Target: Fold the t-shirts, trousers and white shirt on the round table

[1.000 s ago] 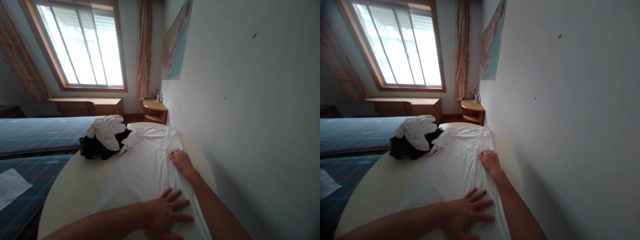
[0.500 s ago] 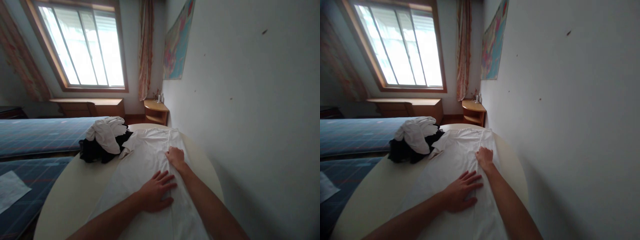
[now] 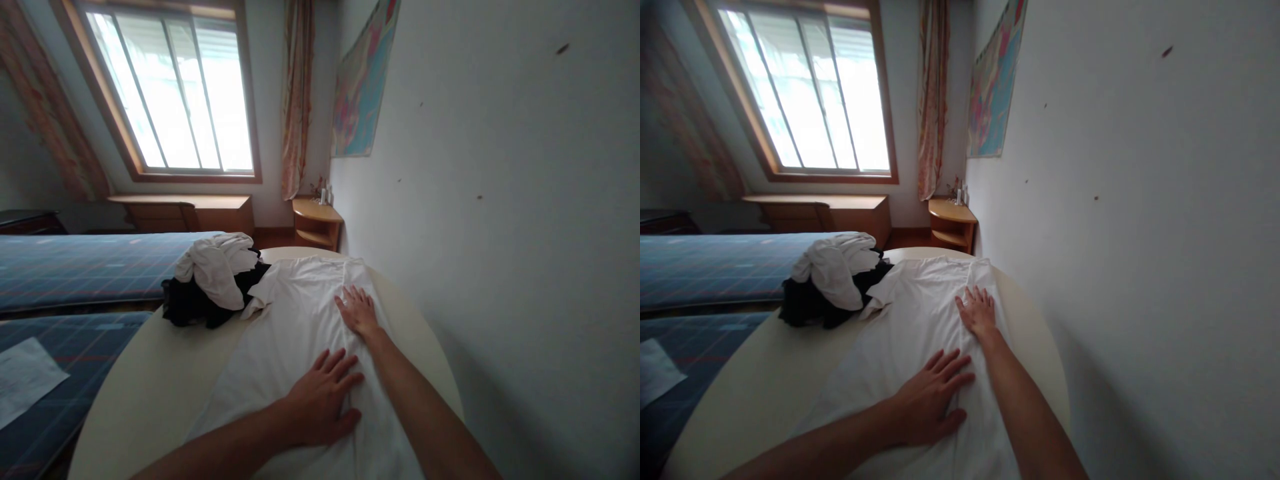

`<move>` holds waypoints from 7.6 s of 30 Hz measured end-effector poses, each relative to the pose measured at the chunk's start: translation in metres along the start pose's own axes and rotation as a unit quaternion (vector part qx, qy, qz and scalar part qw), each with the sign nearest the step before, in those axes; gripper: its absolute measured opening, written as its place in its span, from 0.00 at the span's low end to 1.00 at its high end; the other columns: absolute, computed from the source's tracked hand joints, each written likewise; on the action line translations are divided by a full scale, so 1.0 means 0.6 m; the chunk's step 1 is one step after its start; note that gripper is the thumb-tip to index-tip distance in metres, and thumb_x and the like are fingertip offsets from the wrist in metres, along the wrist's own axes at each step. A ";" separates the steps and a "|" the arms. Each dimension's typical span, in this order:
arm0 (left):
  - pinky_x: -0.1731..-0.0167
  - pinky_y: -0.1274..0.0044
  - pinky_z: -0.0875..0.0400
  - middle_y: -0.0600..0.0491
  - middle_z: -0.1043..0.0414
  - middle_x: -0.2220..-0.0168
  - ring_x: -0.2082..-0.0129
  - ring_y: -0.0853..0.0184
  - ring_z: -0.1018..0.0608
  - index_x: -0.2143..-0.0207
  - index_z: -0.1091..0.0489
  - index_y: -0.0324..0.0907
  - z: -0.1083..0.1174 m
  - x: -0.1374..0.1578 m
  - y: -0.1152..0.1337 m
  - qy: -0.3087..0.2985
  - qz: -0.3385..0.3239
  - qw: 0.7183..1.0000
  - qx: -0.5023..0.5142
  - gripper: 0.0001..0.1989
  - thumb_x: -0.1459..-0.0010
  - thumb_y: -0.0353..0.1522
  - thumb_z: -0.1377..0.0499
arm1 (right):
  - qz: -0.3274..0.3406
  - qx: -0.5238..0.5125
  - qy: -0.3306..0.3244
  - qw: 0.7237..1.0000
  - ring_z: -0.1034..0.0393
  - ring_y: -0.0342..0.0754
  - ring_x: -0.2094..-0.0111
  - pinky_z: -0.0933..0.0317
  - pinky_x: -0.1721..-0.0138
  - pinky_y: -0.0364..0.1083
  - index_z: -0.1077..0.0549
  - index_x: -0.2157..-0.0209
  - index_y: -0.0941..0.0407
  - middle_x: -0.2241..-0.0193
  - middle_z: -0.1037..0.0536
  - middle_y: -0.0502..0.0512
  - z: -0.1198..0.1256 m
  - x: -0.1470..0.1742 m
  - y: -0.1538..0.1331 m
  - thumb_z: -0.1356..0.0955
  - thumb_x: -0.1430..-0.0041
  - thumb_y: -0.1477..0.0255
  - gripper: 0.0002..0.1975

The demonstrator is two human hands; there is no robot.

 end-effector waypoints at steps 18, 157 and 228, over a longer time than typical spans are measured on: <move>0.36 0.48 0.62 0.47 0.59 0.29 0.30 0.44 0.58 0.32 0.48 0.52 0.026 0.005 -0.041 -0.023 0.063 0.997 -0.046 0.34 0.37 0.49 0.47 | 0.038 0.029 -0.061 0.997 0.63 0.54 0.30 0.67 0.32 0.57 0.49 0.31 0.50 0.30 0.53 0.52 0.015 0.033 0.067 0.55 0.33 0.47 0.36; 0.50 0.69 0.32 0.48 0.26 0.55 0.53 0.60 0.26 0.55 0.29 0.42 0.154 0.138 -0.252 0.219 0.207 0.954 -0.003 0.13 0.43 0.27 0.40 | 0.054 -0.222 0.144 0.963 0.27 0.52 0.61 0.36 0.54 0.49 0.27 0.54 0.55 0.63 0.21 0.59 0.027 0.025 -0.008 0.39 0.39 0.68 0.15; 0.56 0.65 0.33 0.50 0.31 0.66 0.58 0.57 0.28 0.70 0.36 0.43 0.140 0.120 -0.256 0.282 0.334 0.895 -0.092 0.05 0.43 0.30 0.41 | 0.188 -0.037 -0.096 0.977 0.60 0.60 0.31 0.67 0.35 0.62 0.43 0.34 0.48 0.31 0.48 0.53 -0.068 -0.045 -0.227 0.45 0.33 0.52 0.30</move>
Point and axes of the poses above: each hand's wrist, its own x-axis away from the middle knuckle, its own z-axis out of the back of the hand, y = z × x, the point moved 9 cm from there along -x, towards the middle knuckle
